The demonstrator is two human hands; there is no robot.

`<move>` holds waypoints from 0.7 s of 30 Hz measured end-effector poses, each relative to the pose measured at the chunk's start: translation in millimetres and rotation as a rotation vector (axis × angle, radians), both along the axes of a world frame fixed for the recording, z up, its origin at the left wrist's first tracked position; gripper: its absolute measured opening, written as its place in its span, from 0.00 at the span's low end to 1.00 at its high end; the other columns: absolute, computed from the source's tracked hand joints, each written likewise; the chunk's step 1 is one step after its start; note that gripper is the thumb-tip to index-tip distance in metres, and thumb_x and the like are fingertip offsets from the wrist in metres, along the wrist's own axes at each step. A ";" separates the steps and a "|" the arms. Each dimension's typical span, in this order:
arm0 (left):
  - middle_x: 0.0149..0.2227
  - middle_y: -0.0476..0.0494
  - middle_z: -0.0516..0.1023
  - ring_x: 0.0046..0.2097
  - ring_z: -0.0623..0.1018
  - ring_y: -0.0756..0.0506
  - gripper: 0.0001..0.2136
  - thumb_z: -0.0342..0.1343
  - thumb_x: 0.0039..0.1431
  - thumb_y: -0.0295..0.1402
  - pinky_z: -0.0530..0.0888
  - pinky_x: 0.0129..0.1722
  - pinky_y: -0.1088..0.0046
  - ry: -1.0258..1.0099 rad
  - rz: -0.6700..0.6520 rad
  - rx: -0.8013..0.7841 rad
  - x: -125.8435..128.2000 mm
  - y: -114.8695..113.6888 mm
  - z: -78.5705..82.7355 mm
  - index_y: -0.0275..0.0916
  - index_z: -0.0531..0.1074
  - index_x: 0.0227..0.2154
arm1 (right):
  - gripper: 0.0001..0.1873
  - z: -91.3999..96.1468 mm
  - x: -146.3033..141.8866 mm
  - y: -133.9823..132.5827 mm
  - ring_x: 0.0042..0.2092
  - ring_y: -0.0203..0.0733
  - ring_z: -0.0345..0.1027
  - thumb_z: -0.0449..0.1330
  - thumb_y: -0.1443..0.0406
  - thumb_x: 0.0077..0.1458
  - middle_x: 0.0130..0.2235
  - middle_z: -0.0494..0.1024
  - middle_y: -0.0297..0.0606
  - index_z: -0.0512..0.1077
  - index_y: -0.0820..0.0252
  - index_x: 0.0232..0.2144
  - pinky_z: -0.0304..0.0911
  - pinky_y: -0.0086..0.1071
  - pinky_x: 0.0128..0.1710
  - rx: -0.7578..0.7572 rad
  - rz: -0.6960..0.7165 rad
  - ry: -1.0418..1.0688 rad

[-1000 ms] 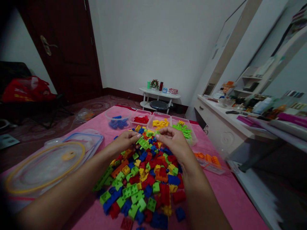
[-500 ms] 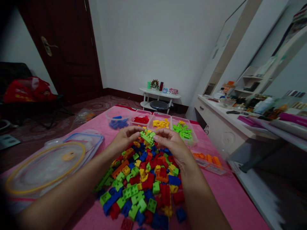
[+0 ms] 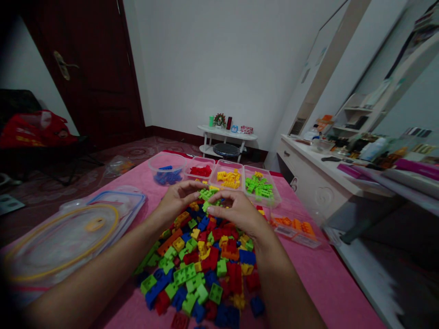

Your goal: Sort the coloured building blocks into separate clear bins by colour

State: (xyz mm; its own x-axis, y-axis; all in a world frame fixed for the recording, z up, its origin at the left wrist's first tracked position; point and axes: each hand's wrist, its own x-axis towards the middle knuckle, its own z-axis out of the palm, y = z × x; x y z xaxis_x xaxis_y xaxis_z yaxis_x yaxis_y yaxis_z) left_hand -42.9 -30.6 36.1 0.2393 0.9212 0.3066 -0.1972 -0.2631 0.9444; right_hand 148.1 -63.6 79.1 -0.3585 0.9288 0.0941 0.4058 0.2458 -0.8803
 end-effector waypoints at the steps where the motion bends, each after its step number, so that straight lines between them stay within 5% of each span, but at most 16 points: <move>1: 0.41 0.40 0.78 0.43 0.76 0.45 0.13 0.61 0.46 0.31 0.70 0.45 0.69 0.001 0.008 -0.016 0.4 0.0 -1.0 0.33 0.74 0.38 | 0.16 0.0 1.8 0.8 0.35 0.38 0.68 0.66 0.56 0.44 0.35 0.75 0.35 0.74 0.60 0.33 0.62 0.31 0.36 -0.008 -0.004 0.002; 8: 0.43 0.38 0.77 0.41 0.77 0.44 0.16 0.60 0.48 0.35 0.71 0.36 0.72 0.068 0.019 -0.114 4.4 0.8 -11.3 0.33 0.72 0.41 | 0.17 4.2 21.2 4.9 0.36 0.39 0.70 0.67 0.56 0.42 0.34 0.76 0.35 0.73 0.60 0.33 0.64 0.32 0.37 0.038 -0.102 -0.014; 18: 0.36 0.41 0.79 0.38 0.77 0.46 0.09 0.56 0.50 0.29 0.71 0.41 0.70 0.306 0.010 -0.032 8.0 9.0 -41.7 0.34 0.75 0.35 | 0.16 -13.7 93.1 27.6 0.26 0.43 0.72 0.64 0.57 0.40 0.24 0.75 0.37 0.73 0.61 0.31 0.62 0.31 0.22 0.106 -0.638 -0.230; 21: 0.36 0.42 0.79 0.38 0.77 0.46 0.09 0.55 0.51 0.29 0.72 0.40 0.71 0.341 0.022 -0.001 9.2 8.1 -44.2 0.34 0.75 0.35 | 0.16 -21.6 110.5 30.8 0.23 0.43 0.71 0.64 0.57 0.42 0.21 0.74 0.36 0.73 0.61 0.32 0.60 0.30 0.19 0.077 -0.690 -0.331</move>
